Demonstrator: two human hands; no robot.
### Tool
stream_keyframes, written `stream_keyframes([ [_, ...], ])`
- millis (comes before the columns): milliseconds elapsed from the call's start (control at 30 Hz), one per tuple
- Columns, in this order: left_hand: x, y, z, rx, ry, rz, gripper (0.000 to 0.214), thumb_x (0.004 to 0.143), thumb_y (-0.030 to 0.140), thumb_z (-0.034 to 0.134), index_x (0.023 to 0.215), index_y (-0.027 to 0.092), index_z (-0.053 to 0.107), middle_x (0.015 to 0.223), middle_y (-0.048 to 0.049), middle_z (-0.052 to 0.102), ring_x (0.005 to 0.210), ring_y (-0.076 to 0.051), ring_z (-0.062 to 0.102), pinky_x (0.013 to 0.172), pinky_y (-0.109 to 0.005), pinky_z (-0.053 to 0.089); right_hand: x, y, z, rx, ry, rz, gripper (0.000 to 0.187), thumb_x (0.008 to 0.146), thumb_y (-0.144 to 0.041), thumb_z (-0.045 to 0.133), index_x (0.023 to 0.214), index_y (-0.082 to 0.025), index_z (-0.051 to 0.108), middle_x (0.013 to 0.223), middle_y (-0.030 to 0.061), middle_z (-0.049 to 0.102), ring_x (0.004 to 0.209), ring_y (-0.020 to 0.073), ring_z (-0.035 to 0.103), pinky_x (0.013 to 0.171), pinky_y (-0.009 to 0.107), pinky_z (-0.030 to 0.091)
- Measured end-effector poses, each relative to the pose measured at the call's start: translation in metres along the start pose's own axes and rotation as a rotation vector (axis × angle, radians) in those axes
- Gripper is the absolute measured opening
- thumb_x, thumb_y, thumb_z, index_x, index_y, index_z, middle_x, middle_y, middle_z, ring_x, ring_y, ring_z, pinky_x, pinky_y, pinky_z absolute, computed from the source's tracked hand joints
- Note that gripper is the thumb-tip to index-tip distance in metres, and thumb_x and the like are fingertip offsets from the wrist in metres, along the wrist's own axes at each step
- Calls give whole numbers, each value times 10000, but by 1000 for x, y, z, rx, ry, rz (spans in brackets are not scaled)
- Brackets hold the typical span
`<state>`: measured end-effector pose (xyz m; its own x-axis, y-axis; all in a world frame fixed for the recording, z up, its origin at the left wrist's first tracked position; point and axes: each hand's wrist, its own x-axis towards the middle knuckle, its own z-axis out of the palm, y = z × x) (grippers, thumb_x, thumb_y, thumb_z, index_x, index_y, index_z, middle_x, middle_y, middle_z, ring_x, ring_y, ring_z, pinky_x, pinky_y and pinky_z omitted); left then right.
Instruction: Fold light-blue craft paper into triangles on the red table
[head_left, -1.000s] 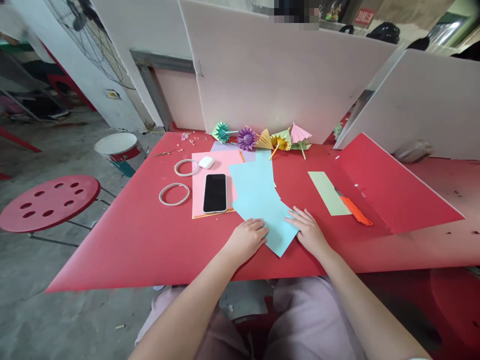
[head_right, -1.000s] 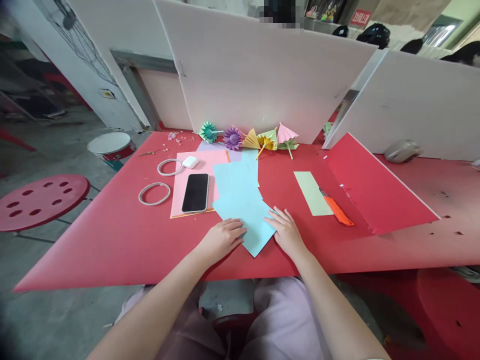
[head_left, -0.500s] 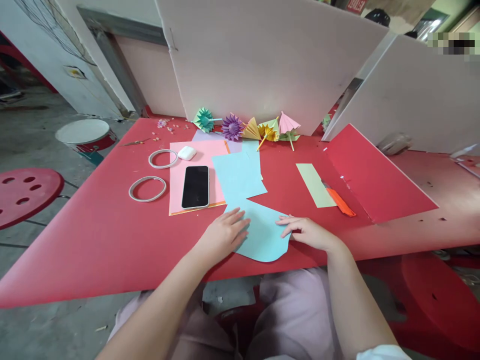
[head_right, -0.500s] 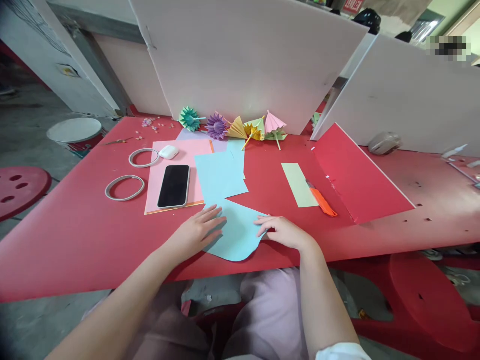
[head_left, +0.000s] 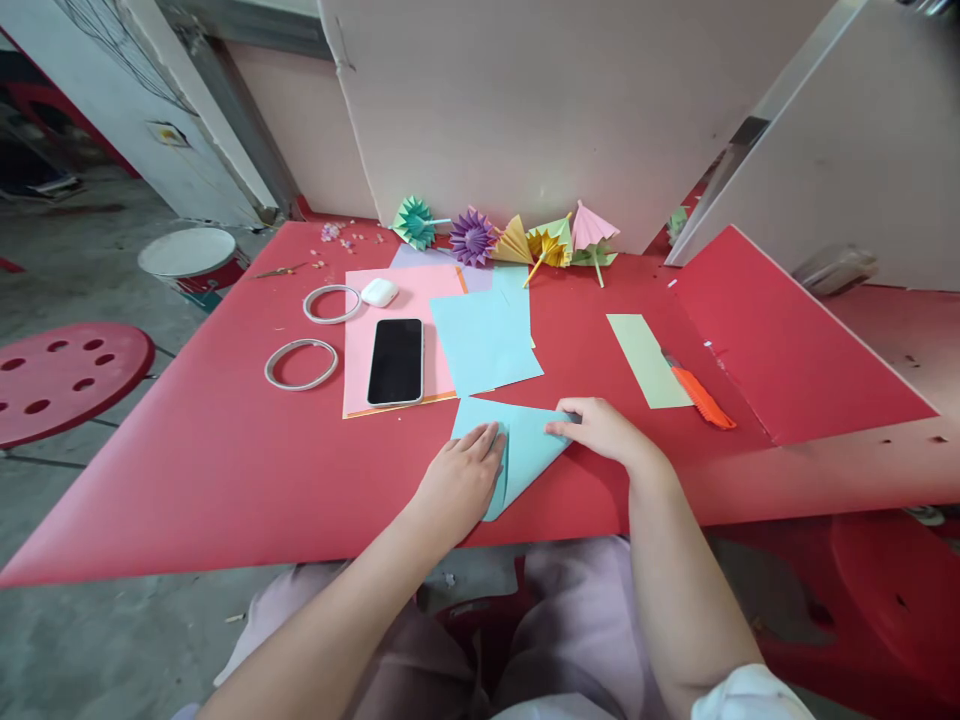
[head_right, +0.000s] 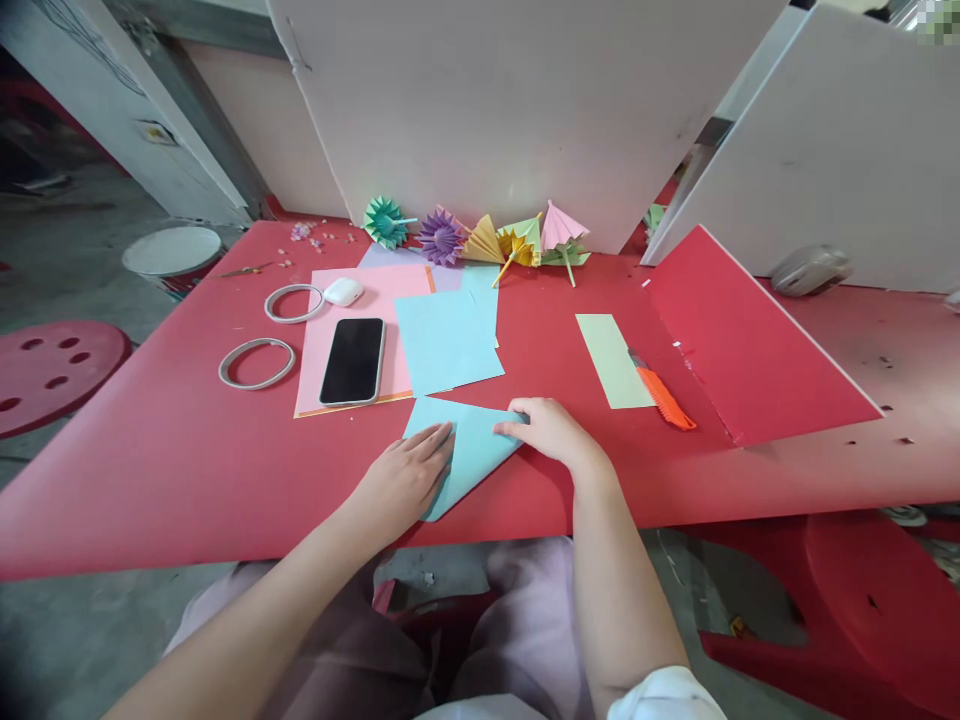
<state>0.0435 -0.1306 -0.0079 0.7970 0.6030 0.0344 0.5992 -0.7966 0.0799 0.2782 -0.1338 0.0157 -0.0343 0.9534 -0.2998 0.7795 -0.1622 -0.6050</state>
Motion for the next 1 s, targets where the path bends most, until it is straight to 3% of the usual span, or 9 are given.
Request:
stream_keyframes([
  [133, -10, 14, -3, 32, -64, -26, 402, 870, 146, 343, 1239, 57, 474, 1333, -161, 445, 1149, -257, 481, 811, -369, 473, -1, -4, 17, -158, 80, -32, 386, 742, -592, 491, 657, -217, 454, 644, -27, 445, 603, 126, 421, 514, 238, 277],
  [267, -18, 24, -6, 31, -12, -55, 358, 839, 136, 376, 1145, 60, 544, 1248, -188, 520, 1041, -283, 549, 712, -371, 491, 1, -5, 28, -271, 172, -133, 337, 814, -513, 448, 648, -220, 450, 603, -15, 453, 618, 141, 450, 524, 245, 284],
  [367, -17, 21, -9, -60, 65, -123, 258, 849, 135, 363, 920, 114, 610, 948, -133, 655, 795, -230, 613, 636, -340, 491, 5, -4, 33, -318, 222, -180, 332, 834, -470, 452, 620, -216, 439, 570, -11, 469, 612, 147, 462, 517, 251, 272],
  [433, -15, 16, -10, -130, 124, -205, 268, 873, 141, 327, 846, 146, 594, 775, -84, 645, 735, -206, 607, 637, -326, 493, 7, -3, 36, -338, 245, -185, 337, 834, -464, 459, 608, -215, 441, 566, -7, 489, 606, 148, 467, 509, 253, 263],
  [467, -13, 14, -9, -158, 156, -215, 271, 888, 158, 316, 870, 151, 586, 798, -83, 641, 805, -212, 609, 685, -333, 498, 8, -3, 37, -347, 260, -184, 343, 837, -465, 457, 603, -215, 441, 562, -6, 494, 603, 148, 467, 508, 253, 259],
  [533, -11, 11, -3, -203, 199, -141, 279, 920, 260, 325, 1023, 143, 557, 1061, -121, 606, 1079, -247, 529, 853, -376, 468, 10, -3, 38, -362, 277, -190, 351, 840, -468, 452, 598, -214, 442, 562, -4, 503, 605, 148, 470, 512, 255, 261],
  [633, -10, 11, 9, -248, 160, -6, 539, 887, 504, 351, 1271, 129, 409, 1392, -178, 338, 1309, -302, 271, 1022, -472, 322, 11, -3, 40, -366, 293, -227, 330, 847, -451, 452, 619, -212, 456, 612, 6, 539, 644, 153, 482, 547, 258, 288],
  [800, -17, 19, 12, -361, 99, -17, 696, 845, 586, 344, 1361, 121, 295, 1461, -220, 141, 1346, -325, 139, 1042, -503, 273, 12, -1, 38, -295, 309, -297, 307, 859, -420, 443, 637, -211, 473, 631, -1, 545, 660, 142, 467, 593, 253, 324],
  [1000, -24, 38, 7, -464, 62, -119, 612, 877, 530, 350, 1364, 164, 294, 1480, -163, 127, 1354, -318, 79, 1032, -531, 281, 12, 0, 38, -286, 275, -289, 274, 839, -406, 483, 644, -214, 508, 624, -2, 562, 650, 147, 462, 591, 261, 328],
])
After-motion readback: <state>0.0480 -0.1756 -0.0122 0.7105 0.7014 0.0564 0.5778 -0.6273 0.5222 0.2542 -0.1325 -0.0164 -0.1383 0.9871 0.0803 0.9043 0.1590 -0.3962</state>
